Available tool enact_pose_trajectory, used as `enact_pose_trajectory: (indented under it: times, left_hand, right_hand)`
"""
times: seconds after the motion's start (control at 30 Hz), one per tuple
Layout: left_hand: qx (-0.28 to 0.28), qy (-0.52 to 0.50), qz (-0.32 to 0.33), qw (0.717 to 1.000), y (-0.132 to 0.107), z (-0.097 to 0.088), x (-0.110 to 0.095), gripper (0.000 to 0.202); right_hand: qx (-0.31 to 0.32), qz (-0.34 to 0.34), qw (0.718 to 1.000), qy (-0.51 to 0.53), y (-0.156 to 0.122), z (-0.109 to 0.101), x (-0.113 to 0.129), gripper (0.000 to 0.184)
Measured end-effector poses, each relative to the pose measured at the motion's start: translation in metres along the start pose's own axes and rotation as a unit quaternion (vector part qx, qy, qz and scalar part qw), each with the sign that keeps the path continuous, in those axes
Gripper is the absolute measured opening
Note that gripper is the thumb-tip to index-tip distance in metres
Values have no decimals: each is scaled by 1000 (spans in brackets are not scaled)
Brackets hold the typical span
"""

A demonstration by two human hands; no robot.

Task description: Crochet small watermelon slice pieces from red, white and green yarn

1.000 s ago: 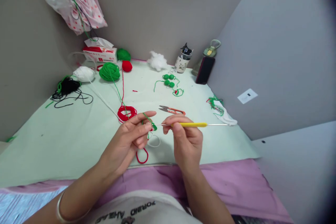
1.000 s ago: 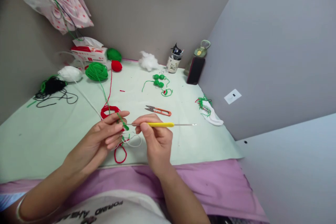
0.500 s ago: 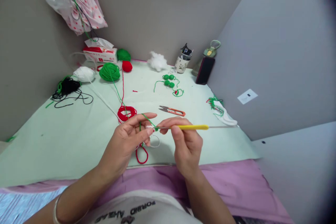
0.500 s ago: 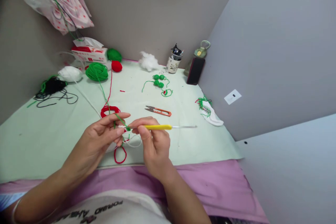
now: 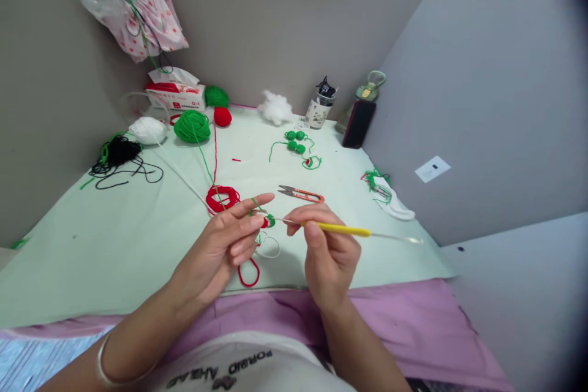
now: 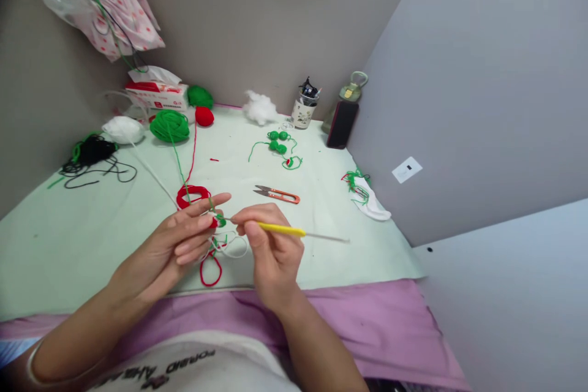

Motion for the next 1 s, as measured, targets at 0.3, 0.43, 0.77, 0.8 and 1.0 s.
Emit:
enact_pose_trajectory:
  times: [0.3,0.43,0.77,0.8,1.0]
  left_hand:
    - [-23,50,52,997,-1,2,1,41]
    - [7,-11,-18,1000,4,-1,10,36]
    - [-18,56,50,997,-2,0,0,34]
    - [-15,62,50,997,-3,1,0,33]
    - [-16,98,67,993,-6,-2,-6,28]
  right_hand:
    - [69,-62,990,-108,-2,13,9,23]
    - [79,-126,978,-146,-5,13,20,27]
    - [14,110,989,94,-6,8,-26,16]
    - [5,125,986,111,-8,7,-29,16]
    - [8,164,974,158,-11,4,-32,23]
Point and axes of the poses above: each hand's wrist, its own y-axis towards the middle knuckle, its own z-axis out of the palm, x = y × z, the point moved 9 cm from there along y, towards the middle knuckle, and after that the axes turned 9 degrees about -z, right-handed, at the moved point
